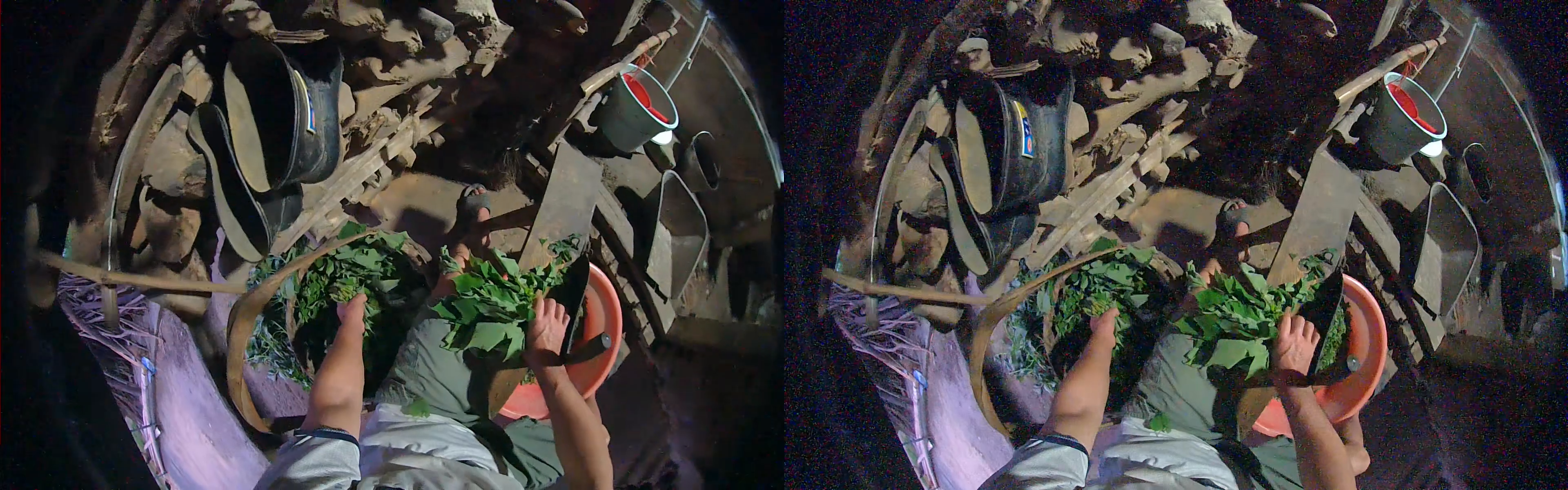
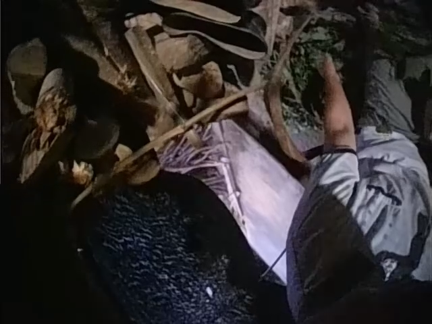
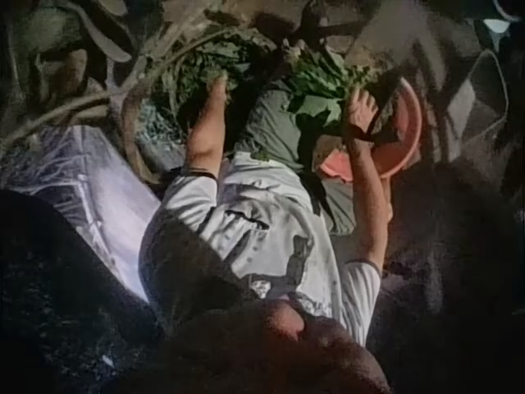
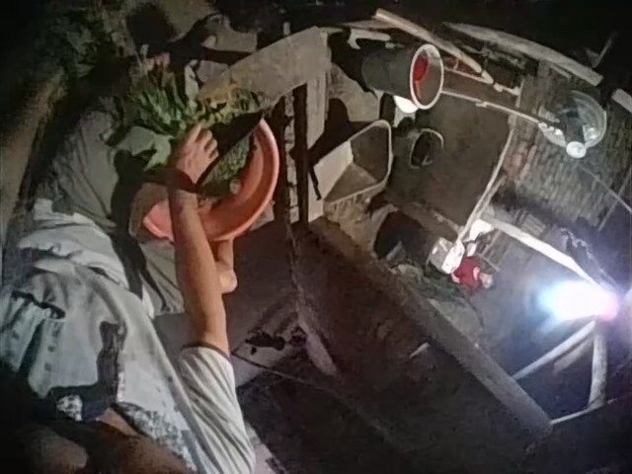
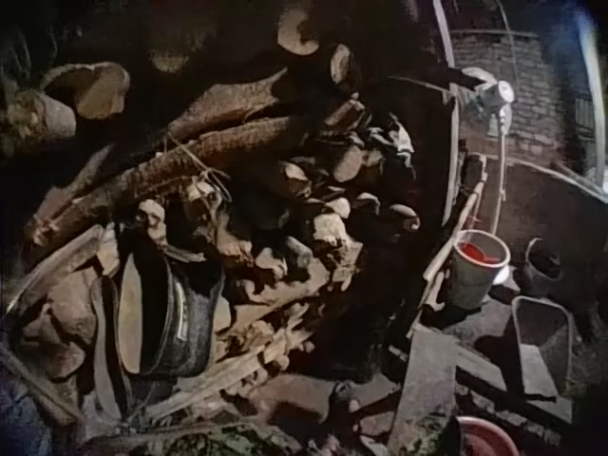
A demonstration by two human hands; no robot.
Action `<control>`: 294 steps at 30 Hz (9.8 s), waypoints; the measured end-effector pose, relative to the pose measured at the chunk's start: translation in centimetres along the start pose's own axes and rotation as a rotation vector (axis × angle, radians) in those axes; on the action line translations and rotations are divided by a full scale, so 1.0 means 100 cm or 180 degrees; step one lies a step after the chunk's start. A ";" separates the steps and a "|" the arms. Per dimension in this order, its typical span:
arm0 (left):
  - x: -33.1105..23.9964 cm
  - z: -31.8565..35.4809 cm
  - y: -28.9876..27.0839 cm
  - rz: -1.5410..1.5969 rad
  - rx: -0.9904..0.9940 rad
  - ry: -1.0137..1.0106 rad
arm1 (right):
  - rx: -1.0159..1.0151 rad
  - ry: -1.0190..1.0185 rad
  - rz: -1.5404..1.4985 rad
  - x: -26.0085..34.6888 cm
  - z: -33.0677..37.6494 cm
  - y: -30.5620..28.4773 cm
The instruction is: The person chops green leaves on a wooden board with a knife into a basin. The person then takes more leaves from a basket, places them on the board, and chops them.
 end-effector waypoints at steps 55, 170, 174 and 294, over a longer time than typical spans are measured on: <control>-0.132 0.391 0.270 -0.3558 0.2597 0.5574 | -0.0168 0.0454 -0.1152 -0.005 0.027 0.012; -0.105 0.398 0.236 -0.3867 0.1872 0.6030 | 0.0099 0.2594 -0.4985 0.029 0.131 0.022; -0.105 0.397 0.232 -0.3945 0.1940 0.6078 | -0.0289 0.2570 -0.4779 0.016 0.135 0.001; -0.095 0.399 0.258 -0.4304 0.1440 0.5475 | -0.1976 0.0393 -0.2542 -0.085 0.002 -0.137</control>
Point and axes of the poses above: each hand's wrist, its own z-axis away from the middle knuckle, its own y-axis out of the palm, x = y × z, the point moved 6 cm from there along -z, towards the middle knuckle, and after that the axes turned 5 degrees about -y, right-handed, at the moved point
